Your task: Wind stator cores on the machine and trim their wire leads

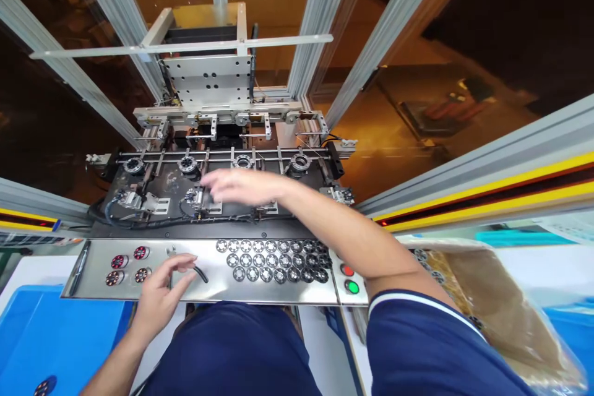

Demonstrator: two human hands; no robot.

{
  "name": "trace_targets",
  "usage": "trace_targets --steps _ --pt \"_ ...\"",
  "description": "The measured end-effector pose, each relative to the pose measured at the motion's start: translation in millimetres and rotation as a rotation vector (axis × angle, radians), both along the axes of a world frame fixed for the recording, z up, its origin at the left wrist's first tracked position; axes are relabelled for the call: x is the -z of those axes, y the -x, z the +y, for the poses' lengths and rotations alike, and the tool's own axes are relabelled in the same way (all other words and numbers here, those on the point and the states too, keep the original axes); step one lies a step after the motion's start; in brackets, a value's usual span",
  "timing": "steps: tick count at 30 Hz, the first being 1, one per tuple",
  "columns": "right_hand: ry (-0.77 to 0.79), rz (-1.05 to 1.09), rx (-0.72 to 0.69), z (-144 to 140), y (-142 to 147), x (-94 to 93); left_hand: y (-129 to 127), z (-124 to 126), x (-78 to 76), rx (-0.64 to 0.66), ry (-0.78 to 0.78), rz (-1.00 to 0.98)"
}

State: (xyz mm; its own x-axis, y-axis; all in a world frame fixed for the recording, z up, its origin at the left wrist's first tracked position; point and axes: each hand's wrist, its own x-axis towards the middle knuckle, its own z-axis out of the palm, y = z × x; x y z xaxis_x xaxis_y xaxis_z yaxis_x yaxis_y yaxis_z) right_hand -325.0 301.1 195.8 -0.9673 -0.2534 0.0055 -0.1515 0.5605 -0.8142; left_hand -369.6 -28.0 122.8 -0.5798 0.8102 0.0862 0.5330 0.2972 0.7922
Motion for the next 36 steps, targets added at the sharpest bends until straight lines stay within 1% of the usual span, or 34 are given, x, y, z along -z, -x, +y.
trace_targets --steps 1,2,3,5,7,8,10,13,18,22,26,28,33,36 --pt "-0.201 -0.026 0.176 22.5 11.4 2.6 0.5 2.9 13.4 0.017 0.032 0.057" --pt "-0.277 -0.055 0.263 42.9 22.8 7.5 0.7 5.5 27.6 0.04 0.053 0.091" --pt "-0.333 -0.08 0.318 60.1 33.3 14.3 0.4 7.6 41.9 0.06 0.064 0.109" --pt "-0.399 -0.131 0.363 82.9 49.6 31.2 -1.0 10.1 68.1 0.079 0.075 0.134" --pt "-0.448 -0.168 0.366 92.1 57.8 47.7 -3.0 10.7 88.0 0.084 0.085 0.165" --pt "-0.469 -0.182 0.362 93.4 59.2 54.3 -3.8 10.8 95.1 0.085 0.089 0.178" --pt "-0.504 -0.203 0.348 93.3 58.6 62.9 -4.8 11.0 104.3 0.09 0.097 0.2" --pt "-0.541 -0.222 0.324 93.4 55.1 66.4 -4.7 13.4 109.7 0.099 0.106 0.23" --pt "-0.589 -0.251 0.313 93.9 55.6 66.8 -3.2 21.4 112.3 0.12 0.117 0.266" --pt "-0.626 -0.302 0.321 91.4 61.5 68.4 -2.8 25.3 112.3 0.128 0.129 0.274" --pt "-0.647 -0.33 0.323 90.2 65.1 66.9 -9.4 23.3 108.5 0.151 0.129 0.272" --pt "-0.649 -0.338 0.329 89.5 64.9 66.5 -15.5 21.7 106.0 0.205 0.127 0.265" --pt "-0.637 -0.372 0.357 86.2 62.2 69.8 -28.9 21.4 103.7 0.41 0.141 0.25" --pt "-0.604 -0.392 0.375 83.8 62.0 71.3 -32.4 21.6 105.1 0.447 0.161 0.253"
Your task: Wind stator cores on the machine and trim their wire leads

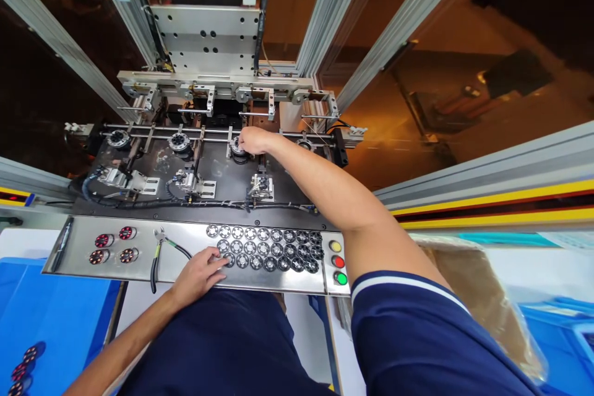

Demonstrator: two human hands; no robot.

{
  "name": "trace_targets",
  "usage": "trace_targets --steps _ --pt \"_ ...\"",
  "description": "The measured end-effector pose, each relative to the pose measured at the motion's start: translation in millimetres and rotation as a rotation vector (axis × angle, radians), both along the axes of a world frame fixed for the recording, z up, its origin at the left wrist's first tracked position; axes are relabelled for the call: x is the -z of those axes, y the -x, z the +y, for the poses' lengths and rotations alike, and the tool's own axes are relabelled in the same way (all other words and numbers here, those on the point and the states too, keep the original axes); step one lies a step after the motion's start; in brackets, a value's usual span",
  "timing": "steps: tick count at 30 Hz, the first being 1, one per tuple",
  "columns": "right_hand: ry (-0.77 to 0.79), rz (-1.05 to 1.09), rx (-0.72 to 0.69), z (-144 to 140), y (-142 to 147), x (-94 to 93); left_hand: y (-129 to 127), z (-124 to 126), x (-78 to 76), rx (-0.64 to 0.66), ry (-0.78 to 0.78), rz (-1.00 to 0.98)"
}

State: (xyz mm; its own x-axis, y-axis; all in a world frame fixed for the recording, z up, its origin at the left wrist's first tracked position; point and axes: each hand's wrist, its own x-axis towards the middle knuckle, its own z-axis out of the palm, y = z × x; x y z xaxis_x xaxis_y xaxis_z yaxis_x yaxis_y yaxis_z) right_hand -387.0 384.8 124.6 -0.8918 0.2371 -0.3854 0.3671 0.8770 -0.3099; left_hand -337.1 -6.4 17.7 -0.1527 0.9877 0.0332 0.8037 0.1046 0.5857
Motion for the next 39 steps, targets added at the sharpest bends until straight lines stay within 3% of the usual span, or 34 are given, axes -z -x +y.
trace_targets --steps 6,10,13,14,16,17,19,21,24,26,30,34,39 --pt "0.058 0.124 0.1 -2.2 0.7 -6.5 -1.4 -3.1 5.1 -0.077 0.002 -0.018" --pt "0.013 0.346 0.207 -8.5 -21.1 -36.5 7.0 -4.1 -8.6 -0.16 -0.033 -0.105" --pt "0.038 0.586 0.184 -45.9 -59.1 -63.9 21.5 -4.7 -45.3 -0.268 -0.066 -0.2" --pt "0.155 0.697 0.07 -66.4 -73.7 -69.8 26.9 -4.7 -61.8 -0.294 -0.073 -0.233" --pt "0.426 0.734 -0.289 -113.0 -101.2 -74.5 36.0 -3.9 -96.5 -0.307 -0.083 -0.292" --pt "0.486 0.753 -0.392 -136.0 -112.8 -73.7 38.7 -3.0 -112.7 -0.299 -0.088 -0.328" --pt "0.523 0.837 -0.427 -174.5 -129.9 -68.3 38.9 0.2 -138.4 -0.291 -0.118 -0.449" --pt "0.494 0.957 -0.331 -198.9 -139.5 -61.8 32.5 4.9 -152.6 -0.302 -0.178 -0.626" --pt "0.446 1.098 -0.196 -212.5 -147.3 -56.9 17.9 11.8 -156.2 -0.369 -0.276 -0.858" --pt "0.434 1.103 -0.155 -211.9 -152.4 -59.3 10.9 13.3 -153.4 -0.436 -0.307 -0.905" --pt "0.579 0.869 -0.196 -198.8 -160.9 -75.6 9.8 4.7 -149.2 -0.479 -0.284 -0.668" --pt "0.816 0.588 -0.285 -180.7 -158.2 -88.5 14.6 -7.2 -148.3 -0.33 -0.275 -0.363" --pt "0.999 0.425 -0.379 -169.1 -147.0 -81.5 15.6 -9.4 -148.8 -0.244 -0.341 -0.249"
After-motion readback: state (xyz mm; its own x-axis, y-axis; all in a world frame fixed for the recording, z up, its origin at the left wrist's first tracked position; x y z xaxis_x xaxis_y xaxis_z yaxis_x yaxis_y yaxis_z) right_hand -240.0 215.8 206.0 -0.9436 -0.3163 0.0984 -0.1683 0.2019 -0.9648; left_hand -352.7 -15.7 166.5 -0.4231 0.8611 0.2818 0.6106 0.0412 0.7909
